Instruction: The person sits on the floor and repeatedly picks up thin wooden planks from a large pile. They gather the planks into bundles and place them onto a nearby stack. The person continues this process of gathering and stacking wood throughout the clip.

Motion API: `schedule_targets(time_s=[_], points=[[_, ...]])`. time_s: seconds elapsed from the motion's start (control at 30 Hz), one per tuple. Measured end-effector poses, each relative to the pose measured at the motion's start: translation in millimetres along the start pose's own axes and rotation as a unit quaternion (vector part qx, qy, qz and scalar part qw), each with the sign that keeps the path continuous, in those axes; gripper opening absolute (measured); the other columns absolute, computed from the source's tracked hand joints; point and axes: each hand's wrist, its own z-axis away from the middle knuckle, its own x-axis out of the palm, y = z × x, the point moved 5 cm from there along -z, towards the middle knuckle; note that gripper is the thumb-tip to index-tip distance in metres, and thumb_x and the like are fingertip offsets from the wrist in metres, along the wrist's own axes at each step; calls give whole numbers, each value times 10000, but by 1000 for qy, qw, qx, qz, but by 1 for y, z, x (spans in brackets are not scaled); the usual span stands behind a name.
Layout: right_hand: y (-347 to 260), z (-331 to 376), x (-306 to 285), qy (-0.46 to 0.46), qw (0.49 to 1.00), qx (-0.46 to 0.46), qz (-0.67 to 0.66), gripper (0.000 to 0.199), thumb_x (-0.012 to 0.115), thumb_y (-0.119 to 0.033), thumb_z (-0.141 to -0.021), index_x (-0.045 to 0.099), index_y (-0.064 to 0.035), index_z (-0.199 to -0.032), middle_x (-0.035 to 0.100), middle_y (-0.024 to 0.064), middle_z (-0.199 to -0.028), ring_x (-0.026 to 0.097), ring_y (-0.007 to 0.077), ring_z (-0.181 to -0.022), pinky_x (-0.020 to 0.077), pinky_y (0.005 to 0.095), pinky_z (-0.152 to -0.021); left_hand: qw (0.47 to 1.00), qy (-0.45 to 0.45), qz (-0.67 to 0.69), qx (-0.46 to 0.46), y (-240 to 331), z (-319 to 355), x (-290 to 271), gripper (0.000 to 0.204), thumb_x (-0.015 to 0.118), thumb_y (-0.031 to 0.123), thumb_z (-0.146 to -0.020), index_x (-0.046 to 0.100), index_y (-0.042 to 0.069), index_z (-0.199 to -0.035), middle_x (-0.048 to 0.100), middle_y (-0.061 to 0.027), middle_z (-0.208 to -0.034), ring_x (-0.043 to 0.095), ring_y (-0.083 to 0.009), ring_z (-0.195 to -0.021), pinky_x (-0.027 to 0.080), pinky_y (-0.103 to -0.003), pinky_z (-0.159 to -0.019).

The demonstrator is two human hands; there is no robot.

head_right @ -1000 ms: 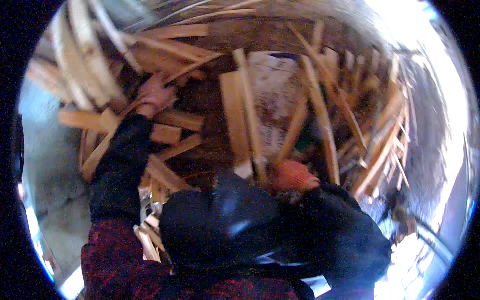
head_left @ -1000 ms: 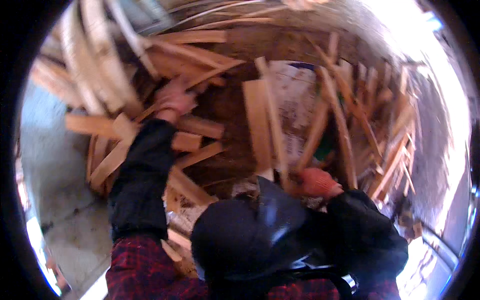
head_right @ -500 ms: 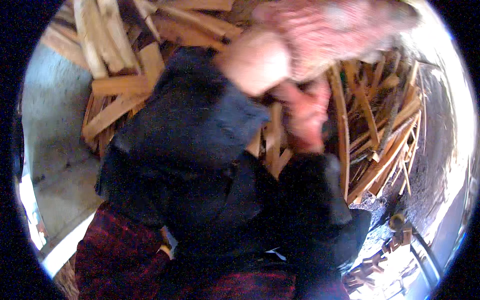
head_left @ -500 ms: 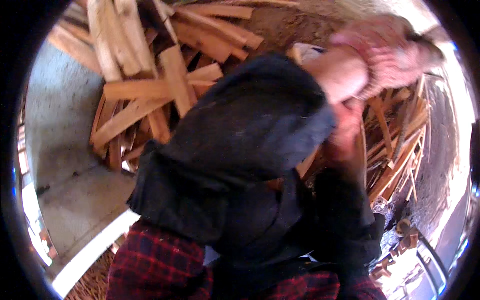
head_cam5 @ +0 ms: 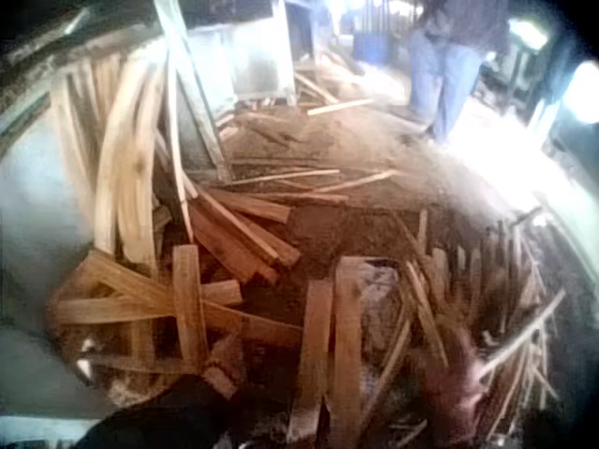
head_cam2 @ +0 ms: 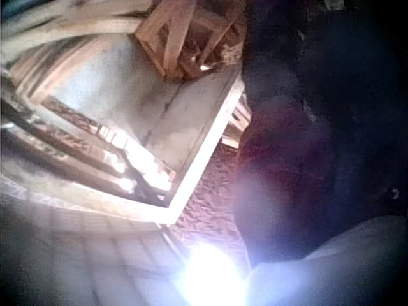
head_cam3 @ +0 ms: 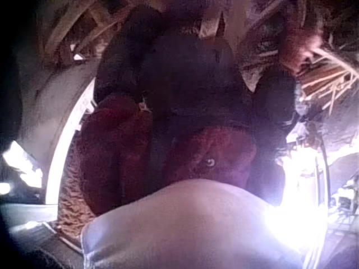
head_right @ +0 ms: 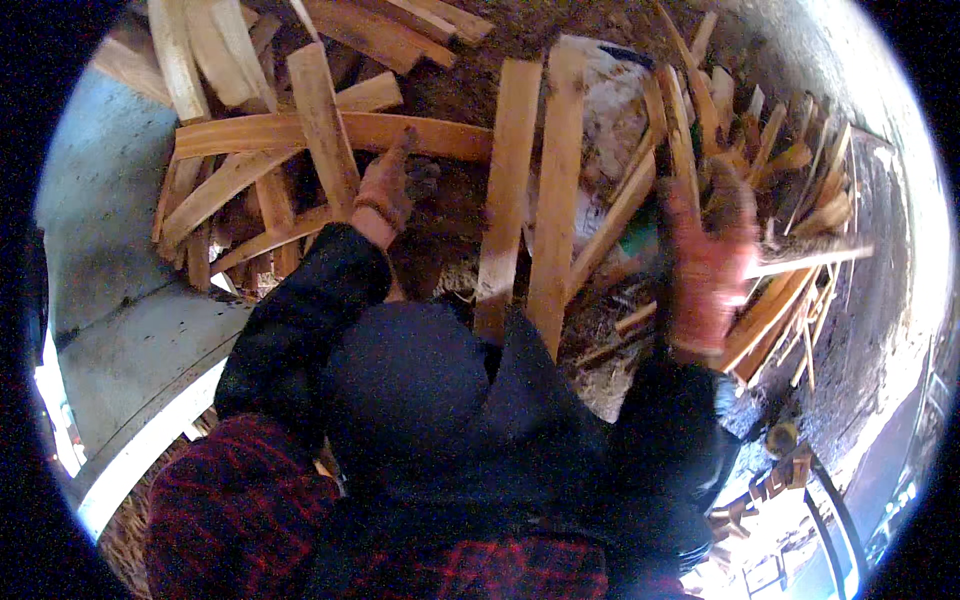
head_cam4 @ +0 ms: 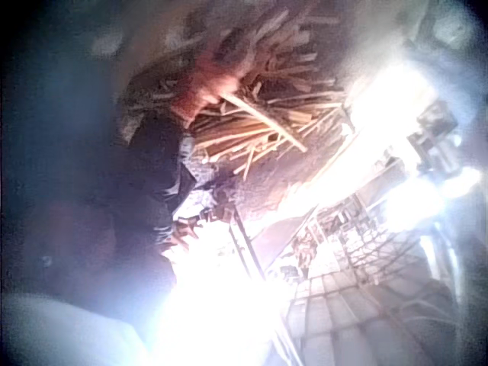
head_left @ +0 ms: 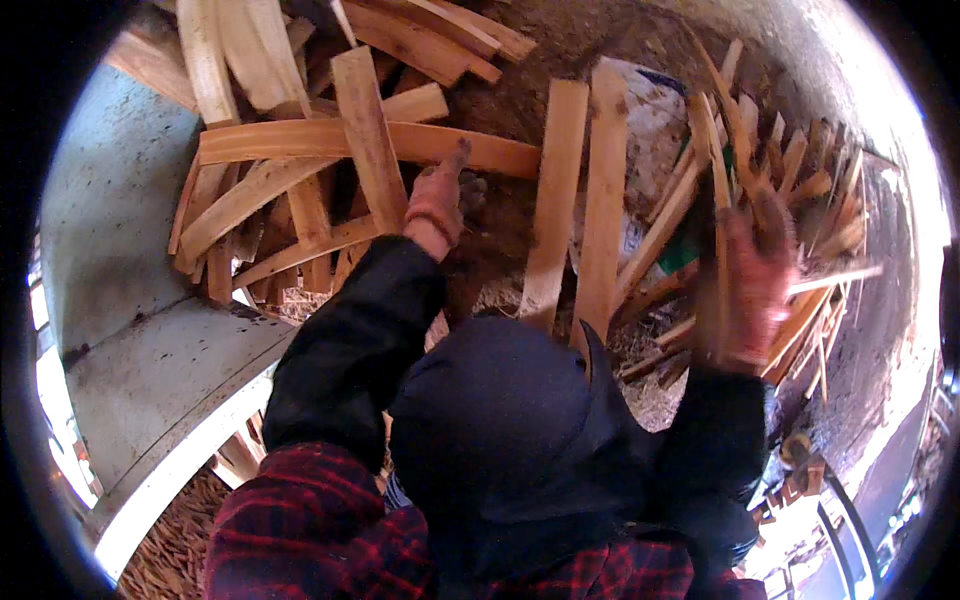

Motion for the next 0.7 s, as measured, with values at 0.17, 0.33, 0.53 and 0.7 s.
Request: schedule_targets(time_s=[0.17, 0.33, 0.53, 0.7], points=[[3, 25, 83, -141, 980, 87, -112, 534, 811, -139, -766, 598, -31, -1244, 651, 138, -1200, 612, 228, -1111, 485, 338, -955, 993, 65, 94, -22, -1, -5, -4, 392, 643, 410, -905, 633, 42, -1041, 651, -57, -781, 616, -197, -778, 468, -318, -643], [8, 36, 103, -214, 970, 107, -41, 545, 787, -259, -786, 610, -28, -1247, 673, 166, -1168, 645, 255, -1077, 490, 359, -937, 967, 41, -195, 159, -2, 22, -42, 450, 706, 411, -819, 613, 43, -1061, 668, -140, -928, 649, -281, -922, 498, -368, -817], [54, 63, 133, -249, 935, 244, 64, 856, 814, -433, -719, 456, -54, -1398, 604, 200, -1281, 602, 334, -1160, 478, 389, -972, 795, 229, -536, 169, 59, 108, -63, 696, 760, 511, -694, 545, 30, -1148, 660, -204, -1036, 639, -362, -981, 507, -427, -850], [61, 92, 174, -261, 948, 173, -49, 982, 820, -430, -709, 322, -58, -1470, 528, 204, -1366, 524, 342, -1248, 424, 394, -1034, 782, 225, -566, 132, 51, 91, -73, 689, 756, 484, -675, 506, 30, -1130, 607, -237, -1061, 596, -410, -1019, 495, -476, -861]])
